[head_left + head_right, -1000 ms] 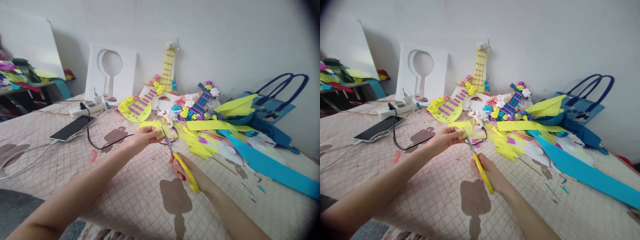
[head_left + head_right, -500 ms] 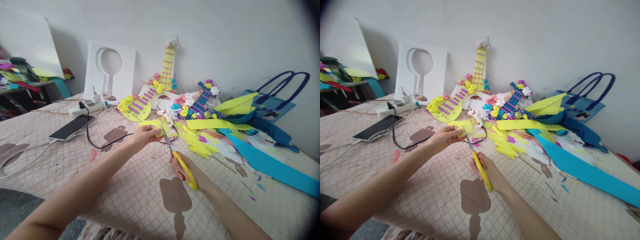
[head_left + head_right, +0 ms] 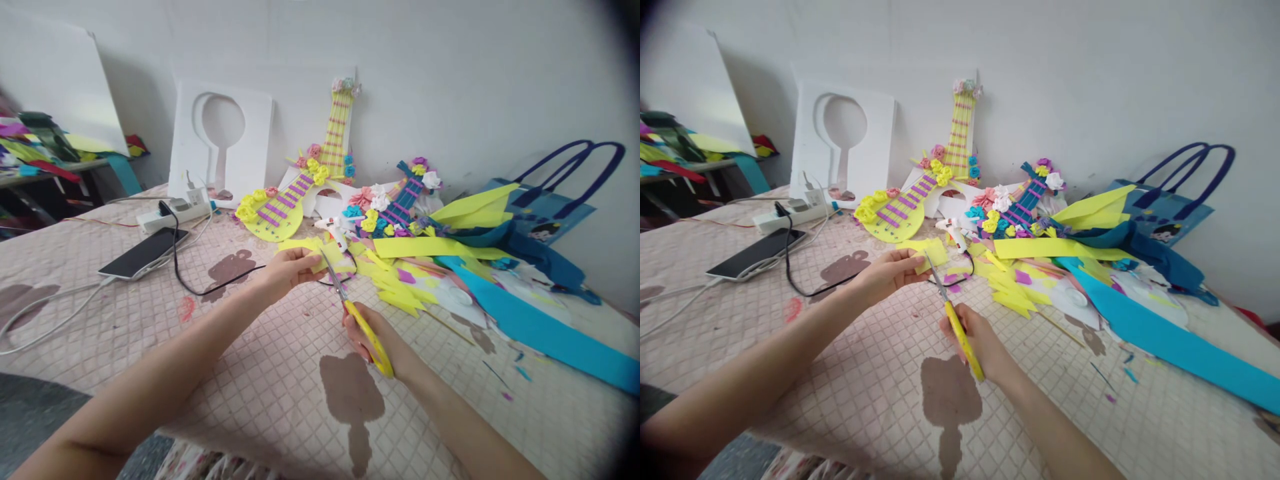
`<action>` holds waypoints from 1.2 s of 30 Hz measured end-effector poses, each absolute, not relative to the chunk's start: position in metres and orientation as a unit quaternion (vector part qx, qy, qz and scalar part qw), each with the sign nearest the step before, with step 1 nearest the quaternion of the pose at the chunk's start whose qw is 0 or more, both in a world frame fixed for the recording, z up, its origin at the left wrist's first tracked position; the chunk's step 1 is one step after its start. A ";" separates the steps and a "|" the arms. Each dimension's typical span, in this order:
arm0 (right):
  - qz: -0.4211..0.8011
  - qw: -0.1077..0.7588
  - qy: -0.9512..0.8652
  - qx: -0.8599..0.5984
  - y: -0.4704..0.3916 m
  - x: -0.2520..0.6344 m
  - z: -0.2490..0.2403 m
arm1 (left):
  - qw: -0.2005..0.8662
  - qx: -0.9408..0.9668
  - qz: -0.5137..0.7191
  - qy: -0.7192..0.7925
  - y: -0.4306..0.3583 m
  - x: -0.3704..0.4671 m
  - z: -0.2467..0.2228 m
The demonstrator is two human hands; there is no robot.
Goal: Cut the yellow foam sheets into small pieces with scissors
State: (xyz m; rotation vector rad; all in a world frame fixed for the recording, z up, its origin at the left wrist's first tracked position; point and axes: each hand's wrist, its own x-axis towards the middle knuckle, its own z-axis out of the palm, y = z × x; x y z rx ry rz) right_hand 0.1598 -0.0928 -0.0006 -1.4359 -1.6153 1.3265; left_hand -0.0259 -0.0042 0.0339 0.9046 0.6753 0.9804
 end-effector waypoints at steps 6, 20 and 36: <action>0.510 0.299 -0.590 -0.550 -0.090 0.162 -0.011 | 0.734 0.414 0.441 0.309 -0.004 -0.027 0.034; 0.449 0.279 -0.650 -0.545 -0.097 0.161 0.009 | 0.743 0.419 0.421 0.310 -0.003 -0.027 0.033; 0.562 0.321 -0.589 -0.484 -0.095 0.163 0.003 | 0.736 0.448 0.432 0.267 -0.001 -0.027 0.030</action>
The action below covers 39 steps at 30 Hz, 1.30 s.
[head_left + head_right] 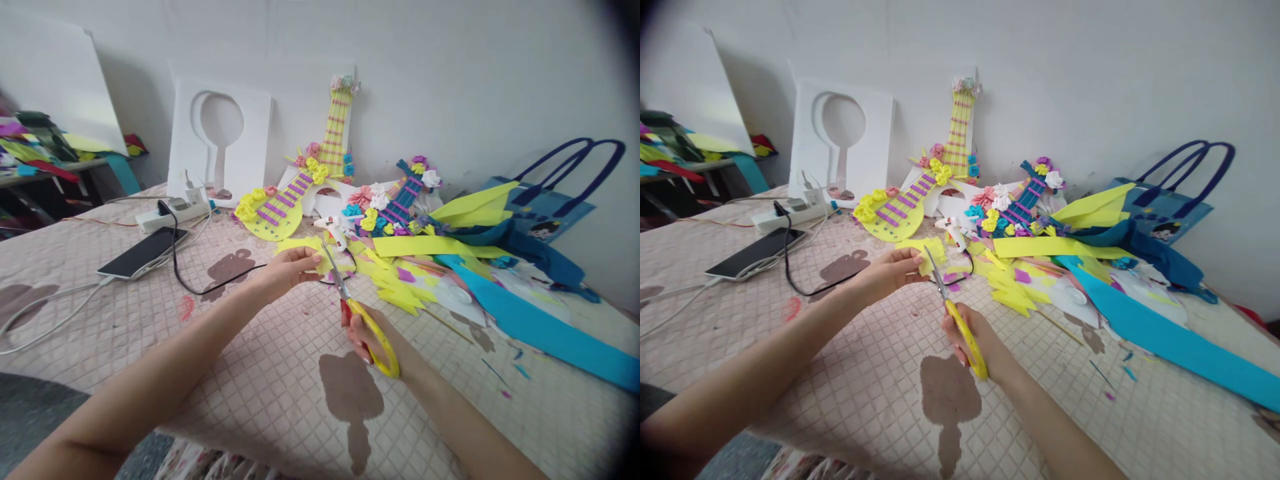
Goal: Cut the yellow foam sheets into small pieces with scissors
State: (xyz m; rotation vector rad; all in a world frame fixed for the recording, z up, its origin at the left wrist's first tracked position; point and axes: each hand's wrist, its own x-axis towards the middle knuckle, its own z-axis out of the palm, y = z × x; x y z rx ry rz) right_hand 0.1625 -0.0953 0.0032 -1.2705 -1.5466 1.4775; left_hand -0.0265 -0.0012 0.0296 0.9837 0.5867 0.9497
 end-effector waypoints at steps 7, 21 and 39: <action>0.670 0.337 -0.543 -0.378 -0.095 0.169 -0.007 | 0.743 0.472 0.435 0.190 -0.006 -0.026 0.034; 0.688 0.362 -0.524 -0.347 -0.094 0.168 -0.011 | 0.764 0.402 0.456 0.217 -0.002 -0.025 0.027; 0.613 0.374 -0.569 -0.400 -0.097 0.167 -0.006 | 0.758 0.381 0.463 0.257 -0.003 -0.022 0.026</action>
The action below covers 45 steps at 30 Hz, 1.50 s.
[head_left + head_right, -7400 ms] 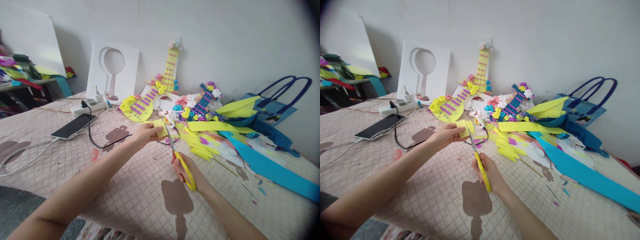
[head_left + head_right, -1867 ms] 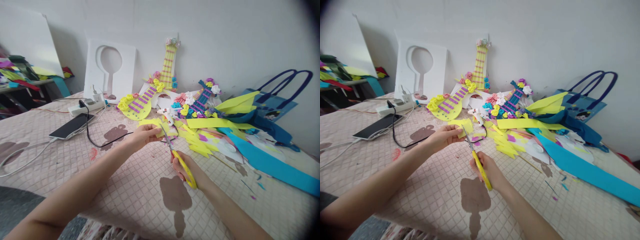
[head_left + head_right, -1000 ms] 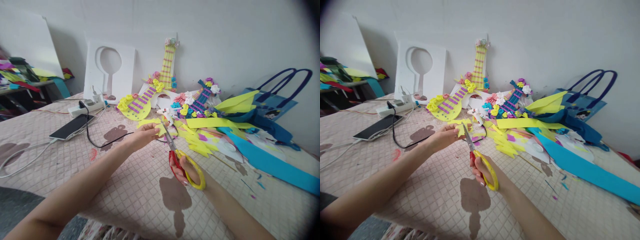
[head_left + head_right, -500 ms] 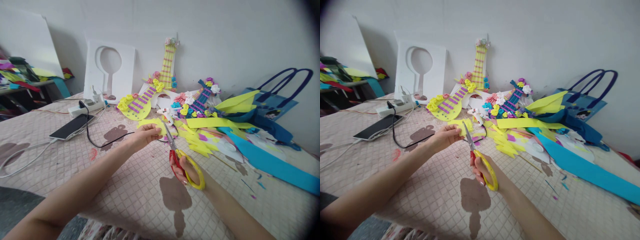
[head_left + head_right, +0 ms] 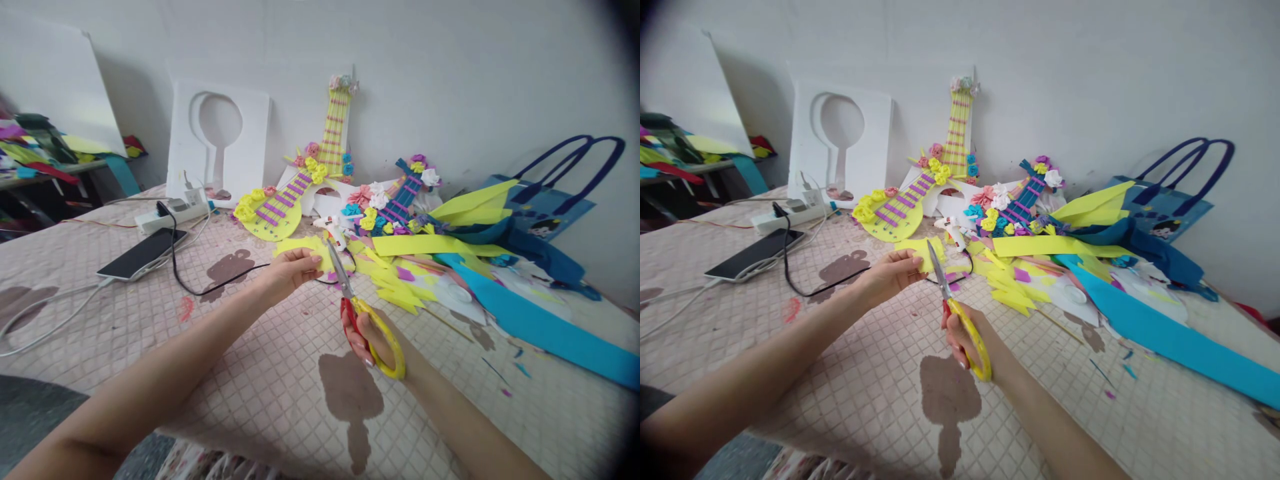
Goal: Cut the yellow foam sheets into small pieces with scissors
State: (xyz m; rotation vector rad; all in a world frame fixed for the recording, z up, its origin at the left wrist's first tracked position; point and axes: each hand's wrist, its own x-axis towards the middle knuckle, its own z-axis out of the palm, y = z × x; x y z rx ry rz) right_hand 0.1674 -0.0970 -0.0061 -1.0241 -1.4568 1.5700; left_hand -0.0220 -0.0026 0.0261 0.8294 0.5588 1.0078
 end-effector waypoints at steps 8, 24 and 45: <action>0.484 0.508 -0.519 -0.489 -0.090 0.163 0.004 | 0.774 0.409 0.376 0.304 -0.017 -0.011 0.014; 0.432 0.524 -0.495 -0.543 -0.086 0.162 0.010 | 0.761 0.471 0.305 0.325 -0.040 0.009 0.004; 0.481 0.505 -0.480 -0.532 -0.086 0.161 0.005 | 0.725 0.478 0.331 0.369 -0.036 0.010 -0.005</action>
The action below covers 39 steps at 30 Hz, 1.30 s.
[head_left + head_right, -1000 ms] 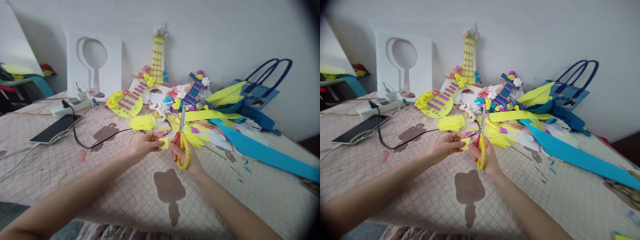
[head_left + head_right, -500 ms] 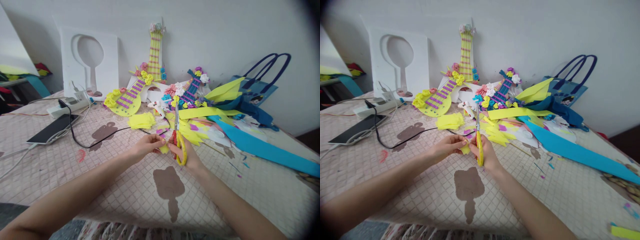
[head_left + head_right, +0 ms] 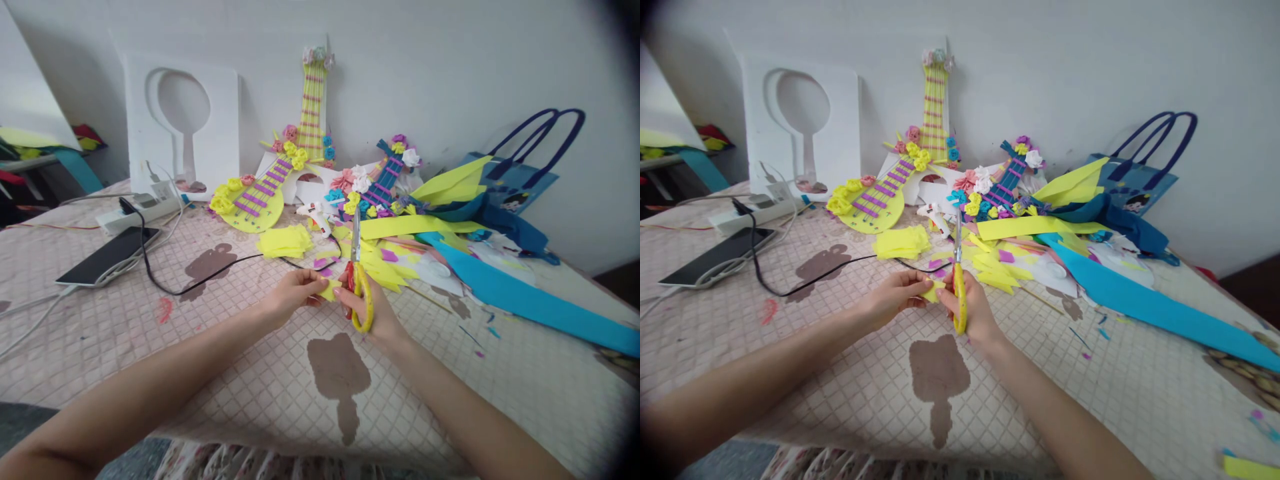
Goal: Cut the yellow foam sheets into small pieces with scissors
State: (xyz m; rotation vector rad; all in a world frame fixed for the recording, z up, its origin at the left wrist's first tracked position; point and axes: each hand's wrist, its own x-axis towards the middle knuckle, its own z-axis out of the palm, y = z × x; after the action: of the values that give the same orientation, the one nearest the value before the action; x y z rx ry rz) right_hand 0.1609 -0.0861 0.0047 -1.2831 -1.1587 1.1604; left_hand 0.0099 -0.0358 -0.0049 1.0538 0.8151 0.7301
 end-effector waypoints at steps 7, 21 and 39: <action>0.487 0.485 -0.497 -0.530 -0.084 0.166 0.002 | 0.724 0.509 0.295 0.361 -0.035 0.006 0.004; 0.490 0.482 -0.514 -0.514 -0.085 0.162 0.006 | 0.711 0.495 0.318 0.385 -0.034 0.006 -0.001; 0.509 0.407 -0.528 -0.544 -0.083 0.171 0.013 | 0.730 0.531 0.265 0.338 -0.027 0.000 0.005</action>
State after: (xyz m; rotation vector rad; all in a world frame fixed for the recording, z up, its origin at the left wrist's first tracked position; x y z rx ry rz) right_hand 0.1710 -0.0829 0.0131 -1.3723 -1.3304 1.2846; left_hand 0.0001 -0.0271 0.0053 1.1688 0.7449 0.5843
